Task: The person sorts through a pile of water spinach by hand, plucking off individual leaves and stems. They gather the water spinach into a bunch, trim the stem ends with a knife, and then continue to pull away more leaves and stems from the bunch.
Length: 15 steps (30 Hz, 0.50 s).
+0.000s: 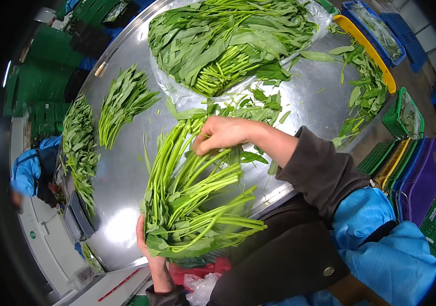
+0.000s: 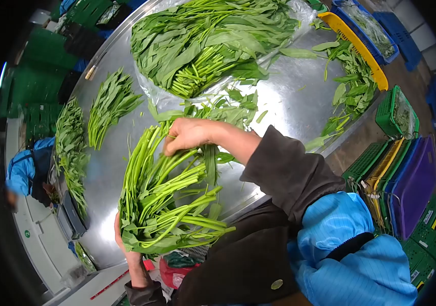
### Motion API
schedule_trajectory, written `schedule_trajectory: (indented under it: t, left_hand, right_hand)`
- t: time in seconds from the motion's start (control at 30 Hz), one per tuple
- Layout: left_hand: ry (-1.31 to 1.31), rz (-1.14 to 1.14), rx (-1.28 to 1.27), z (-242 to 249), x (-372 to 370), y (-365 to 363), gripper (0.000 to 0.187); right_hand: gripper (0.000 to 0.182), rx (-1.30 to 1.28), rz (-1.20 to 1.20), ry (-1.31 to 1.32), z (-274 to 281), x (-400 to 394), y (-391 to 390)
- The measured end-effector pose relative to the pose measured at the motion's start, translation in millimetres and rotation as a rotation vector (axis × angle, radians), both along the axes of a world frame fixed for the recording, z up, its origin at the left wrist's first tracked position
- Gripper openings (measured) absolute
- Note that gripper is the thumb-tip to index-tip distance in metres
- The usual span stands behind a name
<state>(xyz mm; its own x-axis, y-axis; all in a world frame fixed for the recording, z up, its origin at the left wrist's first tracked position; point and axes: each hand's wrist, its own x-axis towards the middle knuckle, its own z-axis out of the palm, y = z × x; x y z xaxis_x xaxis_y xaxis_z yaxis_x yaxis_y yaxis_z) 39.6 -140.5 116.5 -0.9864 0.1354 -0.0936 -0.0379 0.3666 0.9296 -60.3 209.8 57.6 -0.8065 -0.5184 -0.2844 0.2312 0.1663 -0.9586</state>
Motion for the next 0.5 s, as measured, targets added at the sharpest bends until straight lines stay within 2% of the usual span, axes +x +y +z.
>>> schedule_trajectory:
  t: [0.03, 0.1, 0.17, 0.27, 0.3, 0.37, 0.4, 0.43, 0.5]
  left_hand:
    - [-0.025, 0.004, -0.006, 1, 1, -2, 0.055]
    - [-0.007, -0.007, -0.03, -3, 2, -8, 0.055]
    - [-0.007, -0.043, -0.01, -5, 5, -9, 0.055]
    - [-0.008, -0.058, -0.033, -4, 8, -11, 0.056]
    - [0.0, -0.076, -0.035, -4, 8, -10, 0.056]
    - [-0.019, -0.077, -0.006, -3, 9, -9, 0.056]
    - [0.022, -0.082, -0.078, -5, 8, -9, 0.057]
    - [0.062, -0.088, -0.15, -6, 8, -8, 0.057]
    - [0.02, -0.018, -0.092, -3, 8, -1, 0.062]
  right_hand:
    - [0.035, -0.004, 0.003, -0.002, -4, 3, -2]
    - [0.036, 0.008, 0.126, 0.247, -10, 6, -1]
    - [0.035, 0.081, 0.15, 0.269, -1, 12, -8]
    - [0.025, 0.13, 0.024, 0.198, 16, 25, -13]
    - [0.025, 0.13, 0.024, 0.199, 7, 26, -17]
    - [0.023, 0.103, -0.2, 0.374, -13, 26, -29]
    - [0.022, 0.097, -0.325, 0.511, -14, 33, -32]
    - [0.022, 0.092, -0.323, 0.512, -12, 37, -33]
    - [0.02, -0.014, -0.453, 0.381, -11, 43, -30]
